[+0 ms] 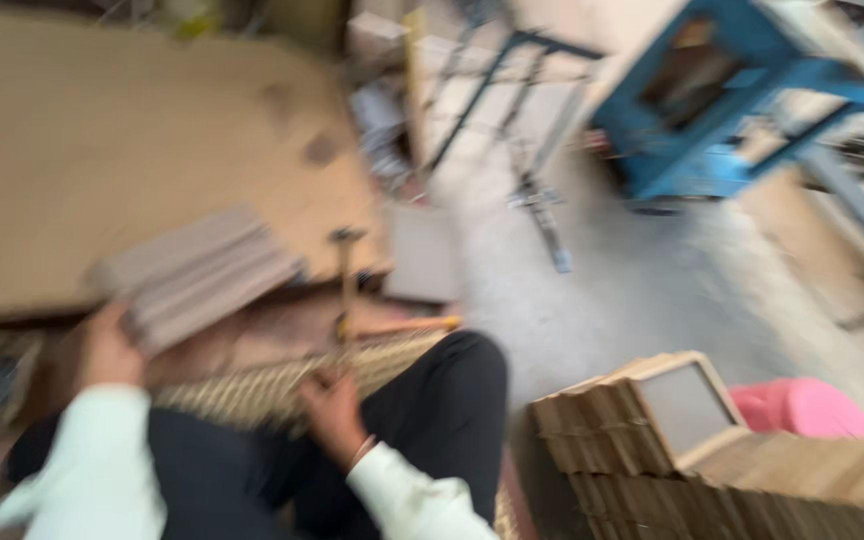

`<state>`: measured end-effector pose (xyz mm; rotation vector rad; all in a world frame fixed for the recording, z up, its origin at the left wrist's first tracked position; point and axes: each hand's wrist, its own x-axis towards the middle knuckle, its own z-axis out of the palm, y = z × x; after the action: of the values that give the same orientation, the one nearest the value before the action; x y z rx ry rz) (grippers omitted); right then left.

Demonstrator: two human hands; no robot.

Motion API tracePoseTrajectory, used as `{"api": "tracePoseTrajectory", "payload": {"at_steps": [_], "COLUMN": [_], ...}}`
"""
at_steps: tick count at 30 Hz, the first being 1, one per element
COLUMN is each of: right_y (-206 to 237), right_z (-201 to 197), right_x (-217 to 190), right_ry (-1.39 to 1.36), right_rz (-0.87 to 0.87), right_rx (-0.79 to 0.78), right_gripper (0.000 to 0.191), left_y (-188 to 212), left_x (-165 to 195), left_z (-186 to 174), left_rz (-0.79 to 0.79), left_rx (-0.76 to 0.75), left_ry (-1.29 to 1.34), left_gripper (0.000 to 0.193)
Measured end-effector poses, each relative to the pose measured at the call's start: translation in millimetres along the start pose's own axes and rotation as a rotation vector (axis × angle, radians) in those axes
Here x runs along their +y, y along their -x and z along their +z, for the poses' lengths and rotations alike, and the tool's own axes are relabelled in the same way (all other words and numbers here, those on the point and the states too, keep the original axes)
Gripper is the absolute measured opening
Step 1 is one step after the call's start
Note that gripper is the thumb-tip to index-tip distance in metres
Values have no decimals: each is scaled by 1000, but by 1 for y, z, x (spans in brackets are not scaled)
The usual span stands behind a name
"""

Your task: The person sits on the floor and assembles small wooden frames by placing rectangular wood pieces onto a metal jig, inserting nails, and hammering them in. The person repeatedly picks up wood pieces, aligns them, hammers nails, and stacks the finished frames.

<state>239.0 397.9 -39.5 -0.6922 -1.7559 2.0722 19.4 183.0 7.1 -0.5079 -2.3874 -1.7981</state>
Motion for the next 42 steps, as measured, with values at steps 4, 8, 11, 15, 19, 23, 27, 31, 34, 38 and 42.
{"api": "tracePoseTrajectory", "payload": {"at_steps": [4,8,11,15,19,23,27,31,34,38,42], "right_y": [-6,-6,0,7,-1,-26,-41,-43,-41,-39,-39], "right_z": [-3,1,7,13,20,34,52,62,63,63,64], "right_x": [7,-9,-28,-47,-59,-68,-68,-66,-67,-71,-71], "right_ry": [72,58,1,-93,-43,-177,-259,-304,-321,-299,-363], "right_rz": [-153,51,74,155,88,58,75,79,99,104,131], "right_rx": [-86,-28,-17,-40,-7,-16,23,24,39,46,44], "right_gripper": [8,14,15,15,15,12,11,11,9,9,8], "left_y": [-4,-12,13,48,64,64,65,68,70,73,74], "left_x": [-12,-1,20,48,55,49,44,44,43,39,38], "left_z": [-5,4,16,46,76,87,87,89,90,93,94], "left_rz": [-323,-523,-482,-506,-498,-499,-532,-495,-496,-516,-500], "left_rx": [274,275,316,87,-82,-113,-141,-144,-135,-149,-154], "left_ry": [522,1325,1465,1248,1188,1151,1171,1192,1184,1188,1210], "left_gripper": [37,20,18,21,25,26,25,26,27,28,26]}}
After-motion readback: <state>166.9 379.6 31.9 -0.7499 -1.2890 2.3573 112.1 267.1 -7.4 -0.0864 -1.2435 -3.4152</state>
